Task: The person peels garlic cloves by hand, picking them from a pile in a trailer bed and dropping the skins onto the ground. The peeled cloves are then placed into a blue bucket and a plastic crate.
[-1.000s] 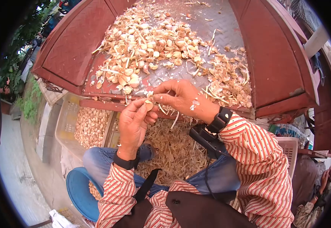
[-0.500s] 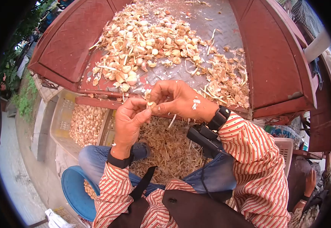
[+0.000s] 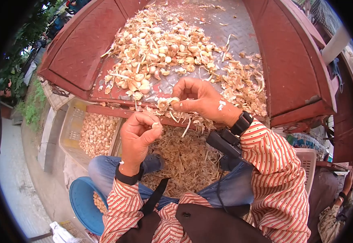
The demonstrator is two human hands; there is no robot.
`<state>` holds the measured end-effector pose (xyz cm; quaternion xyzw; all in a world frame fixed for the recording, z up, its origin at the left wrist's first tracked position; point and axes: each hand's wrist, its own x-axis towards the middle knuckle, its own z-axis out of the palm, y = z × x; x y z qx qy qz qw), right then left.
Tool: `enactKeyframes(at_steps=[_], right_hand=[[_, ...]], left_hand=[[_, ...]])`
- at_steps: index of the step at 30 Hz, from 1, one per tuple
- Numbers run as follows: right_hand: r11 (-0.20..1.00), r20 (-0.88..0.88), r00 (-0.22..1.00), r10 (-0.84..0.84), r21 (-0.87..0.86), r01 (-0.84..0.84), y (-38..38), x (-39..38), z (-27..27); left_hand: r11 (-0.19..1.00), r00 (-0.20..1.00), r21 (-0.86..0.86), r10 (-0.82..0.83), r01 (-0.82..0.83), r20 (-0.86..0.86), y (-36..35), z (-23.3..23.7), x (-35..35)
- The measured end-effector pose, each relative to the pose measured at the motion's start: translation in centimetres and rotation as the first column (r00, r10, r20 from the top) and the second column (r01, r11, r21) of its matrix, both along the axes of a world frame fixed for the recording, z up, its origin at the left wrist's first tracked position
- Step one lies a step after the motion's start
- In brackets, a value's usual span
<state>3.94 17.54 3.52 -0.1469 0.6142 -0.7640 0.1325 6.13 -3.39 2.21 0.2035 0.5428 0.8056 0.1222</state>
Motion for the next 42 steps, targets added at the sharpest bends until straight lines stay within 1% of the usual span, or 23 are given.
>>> enactKeyframes(at_steps=[3, 4, 5, 7, 10, 11, 12, 13, 14, 15, 18, 21, 24, 27, 29, 30, 31, 32, 34, 35, 37, 40, 42], right_hand=[[0.975, 0.037, 0.998, 0.058, -0.215, -0.049, -1.2, 2.2, 2.6], [0.929, -0.133, 0.984, 0.119, -0.333, -0.158, -2.4, 3.6, 4.1], [0.922, -0.269, 0.948, 0.169, -0.296, -0.248, -2.7, 5.0, 5.8], [0.876, -0.467, 0.826, 0.316, -0.19, -0.443, -2.6, 6.3, 9.1], [0.793, -0.255, 0.883, 0.394, -0.391, -0.467, -2.8, 9.4, 11.7], [0.775, -0.158, 0.913, 0.377, -0.485, -0.404, -3.0, 10.2, 12.4], [0.779, -0.149, 0.948, 0.283, -0.541, -0.318, -3.5, 10.3, 13.1], [0.794, -0.251, 0.951, 0.182, -0.532, -0.293, -4.0, 10.1, 12.9], [0.809, -0.344, 0.936, 0.073, -0.529, -0.257, -4.4, 9.9, 12.8], [0.844, -0.537, 0.843, -0.035, -0.467, -0.263, -4.8, 9.6, 11.4], [0.896, -0.602, 0.793, -0.091, -0.397, -0.198, -4.6, 9.4, 12.4], [0.906, -0.566, 0.819, -0.093, -0.389, -0.166, -3.6, 9.0, 12.7], [0.877, -0.515, 0.813, -0.272, -0.481, -0.011, -3.8, 10.3, 11.9], [0.851, -0.557, 0.768, -0.317, -0.524, -0.029, -3.8, 10.3, 11.4], [0.89, -0.66, 0.734, -0.16, -0.418, -0.181, -2.2, 8.8, 10.6], [0.914, -0.688, 0.725, -0.022, -0.309, -0.265, -0.9, 7.7, 10.4], [0.931, -0.625, 0.781, 0.002, -0.284, -0.23, -0.2, 7.0, 9.9], [0.945, -0.453, 0.887, -0.094, -0.319, -0.063, -0.1, 6.7, 9.1], [0.938, -0.106, 0.955, -0.278, -0.244, 0.246, 0.3, 3.8, 7.0], [0.957, 0.042, 0.962, -0.271, -0.092, 0.274, 1.5, 2.0, 5.8], [0.944, 0.188, 0.934, -0.303, -0.075, 0.321, 2.2, -0.2, 2.4], [0.942, 0.269, 0.906, -0.327, 0.019, 0.335, 1.6, -0.8, 1.0], [0.921, 0.009, 0.958, -0.288, 0.278, 0.274, 1.0, -0.7, 0.1]], left_hand=[[0.973, 0.967, -0.115, 0.177, -0.2, -0.183, -2.5, 1.7, 0.5], [0.902, 0.912, -0.208, 0.323, -0.378, -0.254, -4.6, 2.6, 0.0], [0.785, 0.843, -0.31, 0.479, -0.537, -0.245, -7.4, 2.3, -0.9], [0.368, 0.806, -0.741, 0.444, -0.563, -0.392, -14.5, 1.9, -3.7], [0.041, 0.726, -0.733, 0.184, -0.679, -0.662, -16.3, 2.7, -5.3], [0.203, 0.75, -0.726, 0.275, -0.657, -0.602, -14.4, 3.2, -6.0], [0.327, 0.775, -0.703, 0.245, -0.631, -0.582, -11.5, 3.9, -6.8], [0.448, 0.795, -0.666, 0.215, -0.596, -0.567, -8.5, 4.3, -7.7], [0.476, 0.793, -0.672, 0.096, -0.568, -0.602, -5.4, 4.5, -8.5], [0.484, 0.698, -0.622, -0.029, -0.616, -0.715, -2.9, 3.3, -9.9], [0.388, 0.528, -0.603, -0.292, -0.697, -0.798, 4.1, -0.5, -13.9], [0.139, 0.657, -0.77, -0.443, -0.623, -0.61, 7.1, -2.0, -16.0], [0.104, 0.679, -0.783, -0.436, -0.613, -0.59, 7.4, -2.7, -15.8], [0.258, 0.749, -0.813, -0.316, -0.523, -0.582, 6.4, -2.4, -15.4], [0.439, 0.787, -0.757, -0.16, -0.484, -0.596, 5.7, -2.3, -15.0], [0.526, 0.906, -0.785, -0.06, -0.329, -0.419, 5.4, -1.5, -14.5], [0.657, 0.975, -0.734, 0.0, -0.169, -0.224, 5.0, -0.3, -13.6], [0.774, 1.0, -0.633, 0.026, -0.025, -0.008, 4.7, 0.5, -12.6], [0.887, 0.994, -0.46, 0.009, 0.041, 0.106, 4.1, 0.8, -10.9], [0.93, 0.987, -0.362, -0.008, 0.067, 0.162, 4.0, 0.8, -10.3], [0.955, 0.981, -0.295, 0.031, 0.027, 0.192, 4.2, 0.0, -9.7], [0.986, 0.974, -0.164, 0.037, 0.0, 0.223, 5.0, -0.2, -8.6], [0.998, 0.977, -0.057, 0.033, -0.022, 0.211, 5.6, -0.4, -7.0]])
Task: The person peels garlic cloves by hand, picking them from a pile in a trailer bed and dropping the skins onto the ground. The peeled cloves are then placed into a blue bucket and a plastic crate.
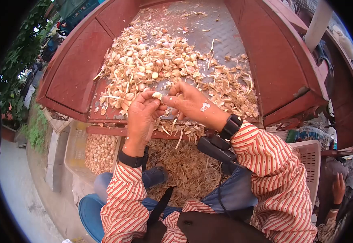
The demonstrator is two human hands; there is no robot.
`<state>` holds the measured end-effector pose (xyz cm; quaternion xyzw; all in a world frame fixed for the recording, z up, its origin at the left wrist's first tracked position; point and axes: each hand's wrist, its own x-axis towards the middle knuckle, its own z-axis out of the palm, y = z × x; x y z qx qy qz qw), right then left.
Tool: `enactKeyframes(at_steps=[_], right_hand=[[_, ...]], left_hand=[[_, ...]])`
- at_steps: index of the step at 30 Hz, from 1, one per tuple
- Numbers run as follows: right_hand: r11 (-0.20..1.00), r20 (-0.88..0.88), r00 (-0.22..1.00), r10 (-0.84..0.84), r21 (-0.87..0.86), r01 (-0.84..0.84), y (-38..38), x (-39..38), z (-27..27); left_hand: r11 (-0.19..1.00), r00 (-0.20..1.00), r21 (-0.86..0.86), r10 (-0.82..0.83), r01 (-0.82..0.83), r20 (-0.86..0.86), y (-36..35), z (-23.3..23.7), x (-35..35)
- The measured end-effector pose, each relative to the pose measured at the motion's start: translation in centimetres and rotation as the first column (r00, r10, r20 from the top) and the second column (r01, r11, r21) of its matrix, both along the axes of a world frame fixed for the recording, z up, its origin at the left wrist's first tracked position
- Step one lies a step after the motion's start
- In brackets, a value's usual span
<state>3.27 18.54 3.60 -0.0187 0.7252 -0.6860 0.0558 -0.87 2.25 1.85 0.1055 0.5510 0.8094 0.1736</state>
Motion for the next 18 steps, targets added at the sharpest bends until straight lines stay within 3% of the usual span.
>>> enactKeyframes(at_steps=[1, 4, 5, 8, 9, 12, 13, 16, 17, 18], right_hand=[[0.986, -0.074, 0.996, 0.055, 0.164, -0.043, -0.2, 0.2, -0.3], [0.934, -0.244, 0.969, 0.048, 0.356, 0.043, -0.5, 0.8, -0.1], [0.92, -0.207, 0.978, 0.04, 0.39, 0.045, -0.4, 0.9, 0.4], [0.791, -0.477, 0.857, 0.195, 0.593, 0.15, 0.0, 0.9, -0.5], [0.769, -0.508, 0.832, 0.224, 0.617, 0.169, -0.5, 1.1, -0.4], [0.835, -0.48, 0.837, 0.262, 0.548, 0.053, -0.1, 1.0, -0.2], [0.931, -0.359, 0.898, 0.254, 0.341, -0.127, 0.4, 0.9, 0.2], [0.995, 0.011, 0.995, 0.094, -0.015, -0.094, 1.5, 0.5, 1.4], [0.971, -0.17, 0.985, 0.037, 0.239, 0.005, 2.3, -0.5, 0.1], [0.869, -0.2, 0.979, 0.047, 0.491, 0.058, 3.1, -0.9, -0.6]], left_hand=[[1.0, 1.0, 0.017, -0.003, 0.003, 0.01, 0.1, 0.0, 0.8], [0.989, 0.997, -0.145, -0.037, 0.027, -0.068, -0.1, 0.7, 2.4], [0.982, 0.99, -0.178, -0.084, 0.063, -0.113, -0.3, 1.4, 3.0], [0.947, 0.948, -0.32, -0.111, 0.01, -0.299, -0.4, 0.8, 3.4], [0.92, 0.939, -0.39, -0.112, -0.025, -0.325, -0.4, 0.5, 3.1], [0.927, 0.968, -0.375, -0.066, -0.03, -0.242, -0.5, 0.1, 3.7], [0.973, 0.983, -0.23, -0.053, 0.012, -0.174, -0.7, -0.2, 3.9], [0.974, 0.993, 0.201, -0.113, 0.104, 0.036, -1.7, -1.4, 3.6], [0.952, 0.981, 0.281, -0.156, 0.119, 0.112, -1.9, -1.2, 3.9], [0.941, 0.974, 0.319, -0.171, 0.118, 0.146, -2.0, -1.2, 4.2]])
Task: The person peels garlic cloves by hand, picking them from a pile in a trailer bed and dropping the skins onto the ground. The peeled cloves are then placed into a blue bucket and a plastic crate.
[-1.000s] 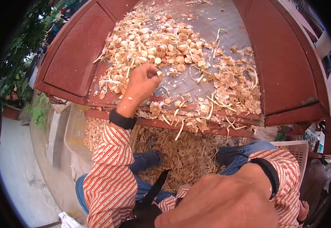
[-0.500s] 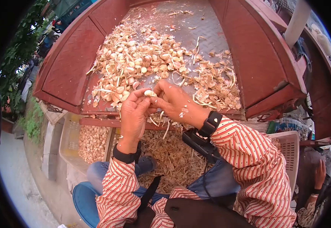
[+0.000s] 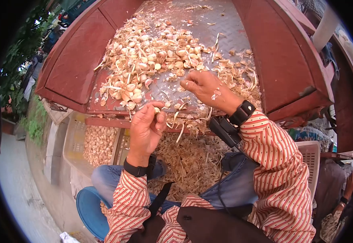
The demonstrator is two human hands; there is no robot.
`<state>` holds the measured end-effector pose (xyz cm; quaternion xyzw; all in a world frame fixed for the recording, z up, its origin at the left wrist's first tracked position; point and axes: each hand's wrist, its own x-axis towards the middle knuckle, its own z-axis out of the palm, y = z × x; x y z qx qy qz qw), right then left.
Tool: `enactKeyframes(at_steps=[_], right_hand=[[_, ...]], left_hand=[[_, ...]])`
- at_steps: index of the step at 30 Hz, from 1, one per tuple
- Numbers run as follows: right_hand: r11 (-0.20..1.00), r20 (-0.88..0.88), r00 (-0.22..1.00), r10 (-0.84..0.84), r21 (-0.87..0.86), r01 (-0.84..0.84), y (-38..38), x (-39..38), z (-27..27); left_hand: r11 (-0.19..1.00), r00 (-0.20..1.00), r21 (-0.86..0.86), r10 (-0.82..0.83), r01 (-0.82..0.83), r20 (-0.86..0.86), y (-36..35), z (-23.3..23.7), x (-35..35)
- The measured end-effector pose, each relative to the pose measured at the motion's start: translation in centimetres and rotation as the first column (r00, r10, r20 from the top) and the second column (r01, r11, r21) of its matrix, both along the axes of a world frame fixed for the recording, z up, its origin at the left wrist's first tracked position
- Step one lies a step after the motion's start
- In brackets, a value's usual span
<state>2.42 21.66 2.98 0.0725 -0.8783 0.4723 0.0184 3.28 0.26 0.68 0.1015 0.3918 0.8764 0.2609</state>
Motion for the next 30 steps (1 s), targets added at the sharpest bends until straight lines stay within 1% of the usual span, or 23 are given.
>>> enactKeyframes(at_steps=[1, 2, 3, 6, 7, 8, 9, 10, 12, 13, 15, 16, 17, 18, 19, 20, 21, 22, 23, 26, 27, 28, 30], right_hand=[[0.962, -0.05, 0.998, -0.036, 0.27, 0.048, 0.8, -0.2, -0.3], [0.848, -0.108, 0.992, -0.059, 0.518, 0.107, 1.1, -0.3, -0.6], [0.847, -0.104, 0.991, -0.083, 0.517, 0.125, 0.9, -0.1, -0.3], [0.932, -0.248, 0.967, -0.065, 0.331, 0.148, -0.6, 1.0, 0.5], [0.955, -0.2, 0.979, -0.038, 0.282, 0.094, -1.7, 1.5, 1.4], [0.964, -0.132, 0.99, 0.039, 0.265, -0.002, -2.9, 2.0, 2.3], [0.946, -0.132, 0.972, 0.193, 0.288, -0.149, -4.0, 2.5, 2.2], [0.89, -0.243, 0.878, 0.413, 0.313, -0.332, -5.3, 2.8, 1.9], [0.884, -0.352, 0.815, 0.461, 0.264, -0.386, -7.7, 3.2, 1.5], [0.907, -0.292, 0.867, 0.404, 0.247, -0.34, -7.8, 2.4, 1.1], [0.946, -0.171, 0.945, 0.28, 0.215, -0.241, -7.7, -0.4, 0.2], [0.953, -0.2, 0.951, 0.236, 0.239, -0.186, -7.7, -2.2, 0.4], [0.93, -0.251, 0.937, 0.244, 0.335, -0.152, -7.4, -4.6, -0.5], [0.902, -0.329, 0.9, 0.288, 0.41, -0.139, -7.2, -6.5, -1.1], [0.881, -0.321, 0.888, 0.33, 0.443, -0.167, -7.5, -7.9, -1.0], [0.856, -0.31, 0.874, 0.373, 0.478, -0.196, -7.9, -9.0, -1.1], [0.828, -0.314, 0.859, 0.405, 0.525, -0.198, -8.1, -9.9, -1.9], [0.795, -0.316, 0.842, 0.437, 0.573, -0.198, -8.2, -10.8, -2.9], [0.761, -0.317, 0.824, 0.469, 0.618, -0.195, -8.4, -11.5, -3.3], [0.819, -0.193, 0.877, 0.439, 0.487, -0.303, -7.7, -11.2, -3.1], [0.883, -0.101, 0.943, 0.316, 0.394, -0.254, -8.0, -9.5, -1.4], [0.928, -0.043, 0.958, 0.285, 0.262, -0.265, -8.0, -8.3, -1.1], [0.972, 0.086, 0.968, 0.235, -0.012, -0.234, -7.6, -5.9, -0.7]], left_hand=[[0.999, 0.999, 0.037, -0.013, 0.011, 0.039, 0.0, 0.0, 0.2], [0.997, 0.996, 0.077, -0.029, 0.023, 0.078, -0.2, -0.1, 0.3], [0.993, 0.993, 0.114, -0.039, 0.027, 0.109, -0.4, -0.2, 0.4], [0.987, 0.948, 0.16, -0.048, -0.004, 0.315, -0.9, -1.4, 1.0], [0.985, 0.922, 0.174, -0.077, 0.01, 0.379, -0.6, -1.2, 1.4], [0.981, 0.892, 0.191, -0.108, 0.025, 0.439, -0.1, -0.7, 1.9], [0.977, 0.856, 0.21, -0.14, 0.038, 0.498, 0.2, -0.5, 2.4], [0.966, 0.838, 0.258, -0.115, -0.032, 0.534, 0.2, -0.7, 2.6], [0.926, 0.789, 0.337, -0.079, -0.168, 0.61, -0.1, -1.6, 2.9], [0.867, 0.735, 0.432, -0.12, -0.251, 0.667, -1.0, -2.3, 2.6], [0.894, 0.805, 0.429, -0.157, -0.13, 0.572, -4.8, -2.1, 1.1], [0.927, 0.827, 0.277, 0.06, -0.254, 0.558, -6.7, -0.2, 0.4], [0.912, 0.874, 0.263, 0.17, -0.314, 0.454, -9.6, 0.1, -0.8], [0.922, 0.918, 0.165, 0.303, -0.35, 0.255, -13.1, 0.0, -1.9], [0.82, 0.819, -0.144, 0.567, -0.553, 0.086, -15.2, 1.0, -2.7], [0.575, 0.666, -0.386, 0.73, -0.721, -0.156, -17.0, 2.0, -3.4], [0.442, 0.651, -0.513, 0.67, -0.736, -0.357, -19.4, 1.5, -4.0], [0.279, 0.634, -0.6, 0.559, -0.75, -0.534, -21.9, 0.7, -4.6], [0.098, 0.618, -0.64, 0.405, -0.762, -0.674, -23.2, 0.2, -4.9], [0.404, 0.693, -0.564, 0.384, -0.72, -0.61, -18.2, 2.4, -3.2], [0.526, 0.77, -0.568, 0.36, -0.633, -0.526, -15.4, 3.0, -2.5], [0.641, 0.838, -0.55, 0.321, -0.536, -0.442, -12.4, 3.4, -2.1], [0.762, 0.924, -0.535, 0.223, -0.365, -0.312, -7.5, 2.3, -2.1]])
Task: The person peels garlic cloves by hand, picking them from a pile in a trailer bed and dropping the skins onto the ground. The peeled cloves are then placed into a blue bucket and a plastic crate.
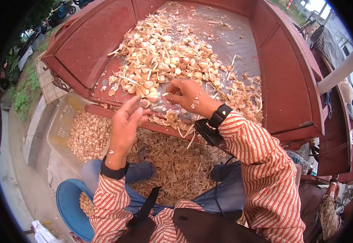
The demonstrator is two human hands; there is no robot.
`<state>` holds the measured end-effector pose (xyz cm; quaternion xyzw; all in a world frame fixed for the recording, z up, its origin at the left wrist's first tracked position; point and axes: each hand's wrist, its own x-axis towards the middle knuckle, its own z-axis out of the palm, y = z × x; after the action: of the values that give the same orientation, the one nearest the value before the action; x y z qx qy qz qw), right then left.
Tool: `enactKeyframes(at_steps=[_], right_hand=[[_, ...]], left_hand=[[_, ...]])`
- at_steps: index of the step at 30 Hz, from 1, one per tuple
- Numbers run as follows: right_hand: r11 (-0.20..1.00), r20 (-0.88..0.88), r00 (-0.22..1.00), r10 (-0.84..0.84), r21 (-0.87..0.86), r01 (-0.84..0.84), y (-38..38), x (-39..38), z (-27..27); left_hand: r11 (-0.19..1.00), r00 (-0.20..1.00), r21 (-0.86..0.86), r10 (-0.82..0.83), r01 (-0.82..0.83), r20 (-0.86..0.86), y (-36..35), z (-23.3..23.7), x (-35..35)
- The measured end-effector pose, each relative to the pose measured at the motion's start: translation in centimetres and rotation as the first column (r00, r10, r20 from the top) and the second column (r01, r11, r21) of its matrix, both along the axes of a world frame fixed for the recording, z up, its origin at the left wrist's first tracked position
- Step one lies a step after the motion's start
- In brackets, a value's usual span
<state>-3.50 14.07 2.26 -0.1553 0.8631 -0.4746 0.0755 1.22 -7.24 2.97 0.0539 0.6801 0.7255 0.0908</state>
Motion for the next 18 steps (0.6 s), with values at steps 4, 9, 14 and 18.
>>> enactKeyframes(at_steps=[4, 9, 14, 18], right_hand=[[0.977, 0.05, 0.999, 0.003, -0.211, 0.008, 1.2, 4.5, 0.7], [0.988, 0.009, 0.999, -0.037, -0.15, 0.038, 2.5, 6.6, 1.0], [0.998, -0.057, 0.998, 0.026, -0.06, -0.029, 3.8, 6.9, 1.9], [0.983, 0.1, 0.992, 0.076, -0.176, -0.057, 4.8, 6.5, 1.2]], left_hand=[[0.964, 0.988, 0.224, -0.151, 0.14, 0.029, 5.6, -2.3, 0.2], [0.943, 0.974, 0.282, -0.208, 0.177, 0.086, 6.8, -3.0, 1.2], [0.914, 0.929, 0.308, -0.325, 0.262, 0.175, 6.6, -3.0, 1.0], [0.862, 0.902, 0.426, -0.384, 0.274, 0.197, 6.8, -3.1, 1.3]])
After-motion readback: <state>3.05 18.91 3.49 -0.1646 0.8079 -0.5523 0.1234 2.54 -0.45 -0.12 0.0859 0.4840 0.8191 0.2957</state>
